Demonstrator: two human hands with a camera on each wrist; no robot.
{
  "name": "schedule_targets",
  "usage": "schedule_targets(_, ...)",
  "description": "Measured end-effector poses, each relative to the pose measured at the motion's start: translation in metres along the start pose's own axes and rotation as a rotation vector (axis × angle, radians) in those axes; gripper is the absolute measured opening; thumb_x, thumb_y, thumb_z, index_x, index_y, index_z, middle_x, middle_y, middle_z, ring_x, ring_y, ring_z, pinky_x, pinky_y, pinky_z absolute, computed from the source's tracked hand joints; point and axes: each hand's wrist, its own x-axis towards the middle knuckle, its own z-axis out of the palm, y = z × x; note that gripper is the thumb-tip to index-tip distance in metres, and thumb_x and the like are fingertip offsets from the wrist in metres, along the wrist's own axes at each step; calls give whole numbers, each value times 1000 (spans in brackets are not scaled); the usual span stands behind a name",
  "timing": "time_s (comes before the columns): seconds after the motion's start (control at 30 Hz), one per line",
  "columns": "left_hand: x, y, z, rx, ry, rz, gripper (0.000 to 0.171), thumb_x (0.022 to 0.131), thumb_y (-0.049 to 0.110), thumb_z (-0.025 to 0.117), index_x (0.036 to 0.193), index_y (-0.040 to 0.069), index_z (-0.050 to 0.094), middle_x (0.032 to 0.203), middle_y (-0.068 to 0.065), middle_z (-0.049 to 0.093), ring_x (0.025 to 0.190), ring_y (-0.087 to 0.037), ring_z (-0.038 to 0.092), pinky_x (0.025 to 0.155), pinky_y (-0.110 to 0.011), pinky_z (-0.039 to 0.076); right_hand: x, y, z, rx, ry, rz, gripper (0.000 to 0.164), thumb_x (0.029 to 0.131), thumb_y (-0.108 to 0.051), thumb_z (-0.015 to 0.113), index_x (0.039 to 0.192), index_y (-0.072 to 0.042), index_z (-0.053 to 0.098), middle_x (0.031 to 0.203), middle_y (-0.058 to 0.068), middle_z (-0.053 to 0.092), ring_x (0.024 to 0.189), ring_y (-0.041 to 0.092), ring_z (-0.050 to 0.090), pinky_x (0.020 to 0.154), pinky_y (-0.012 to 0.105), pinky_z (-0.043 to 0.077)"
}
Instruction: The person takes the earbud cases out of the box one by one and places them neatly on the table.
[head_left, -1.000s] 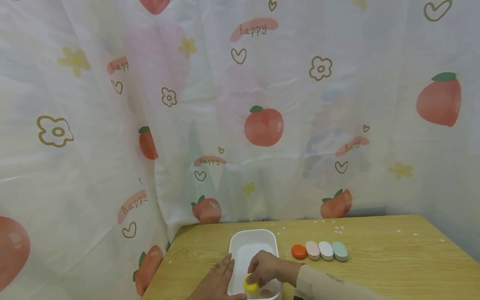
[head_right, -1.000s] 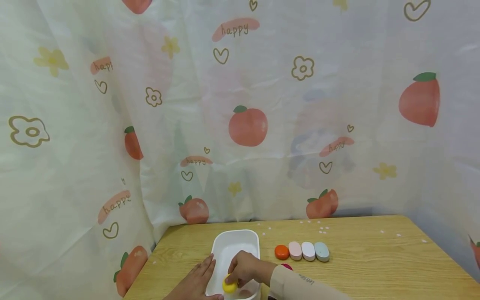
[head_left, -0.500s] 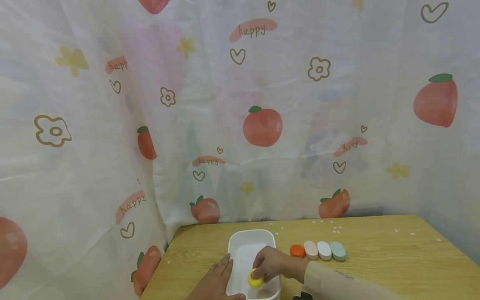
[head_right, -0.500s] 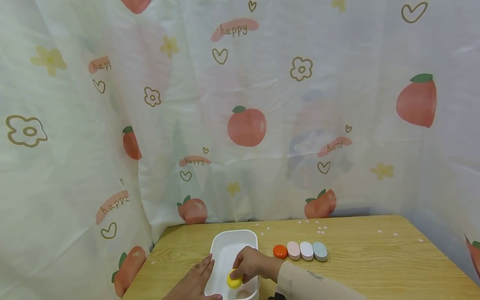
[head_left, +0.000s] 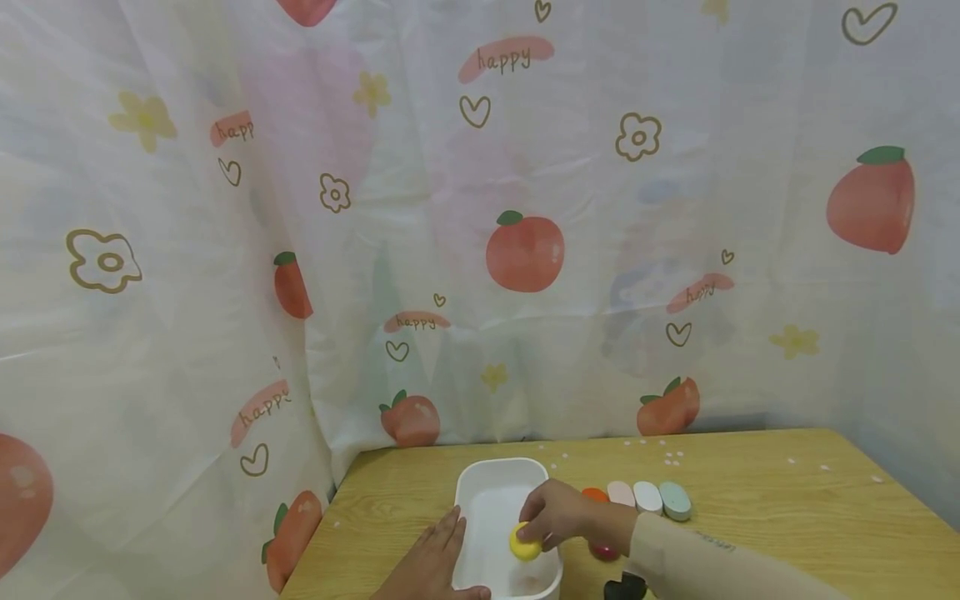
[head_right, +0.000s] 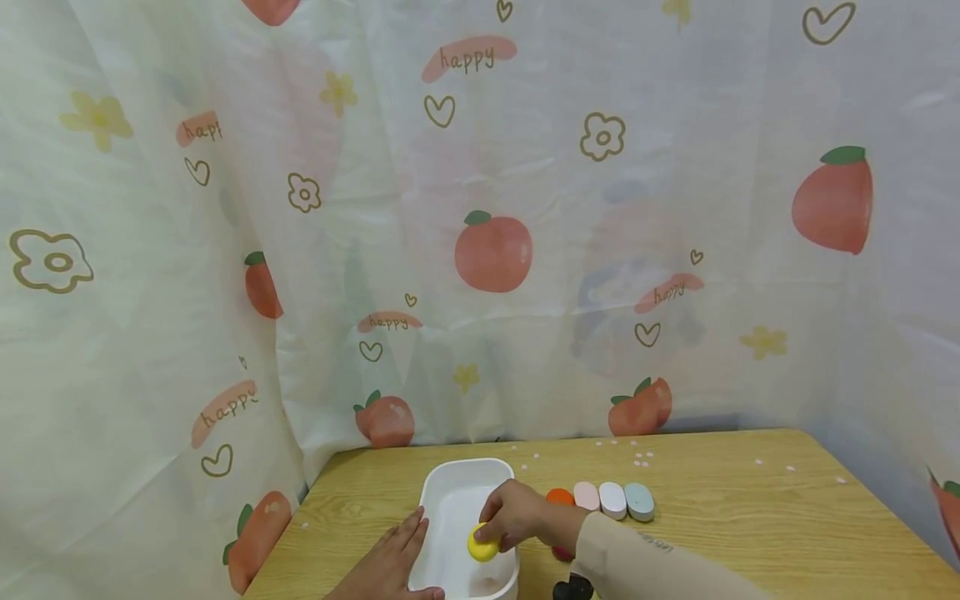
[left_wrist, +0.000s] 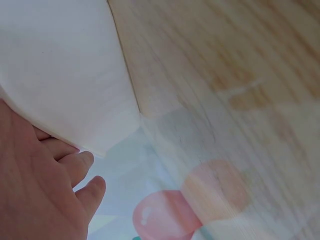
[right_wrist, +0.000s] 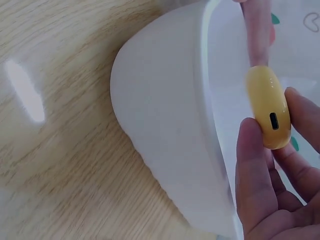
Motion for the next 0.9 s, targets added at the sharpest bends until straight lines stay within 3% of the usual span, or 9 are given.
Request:
schedule_targets(0.2, -1, -1, 1, -9, 7, 0, 106, 82, 81, 44, 147, -2, 37, 156, -15, 28, 138, -26, 34, 106, -53, 33, -7, 2, -11, 18, 6, -4, 15, 81, -2, 77, 92, 1, 67, 83, 9, 64, 74, 21, 65, 67, 38, 58)
schedule_targets(0.47, -2, -2, 2, 14, 51, 57, 104, 84, 79, 45, 145, -6, 39, 153, -20, 31, 138, -27, 34, 106, -52, 34, -17, 14, -28, 38, 19, -17, 16, 82, -2, 76, 94, 3, 66, 86, 10, 63, 76, 22, 64, 69, 39, 58)
schedule_targets(0.9, -1, -2, 1, 0, 45, 63, 105, 84, 78, 45, 145, -6, 38, 153, -20, 31, 138, -28, 34, 106, -54, 34, -28, 38, -52, 25, 48, -38, 15, 82, -6, 77, 92, 1, 68, 84, 8, 63, 74, 20, 63, 69, 42, 58)
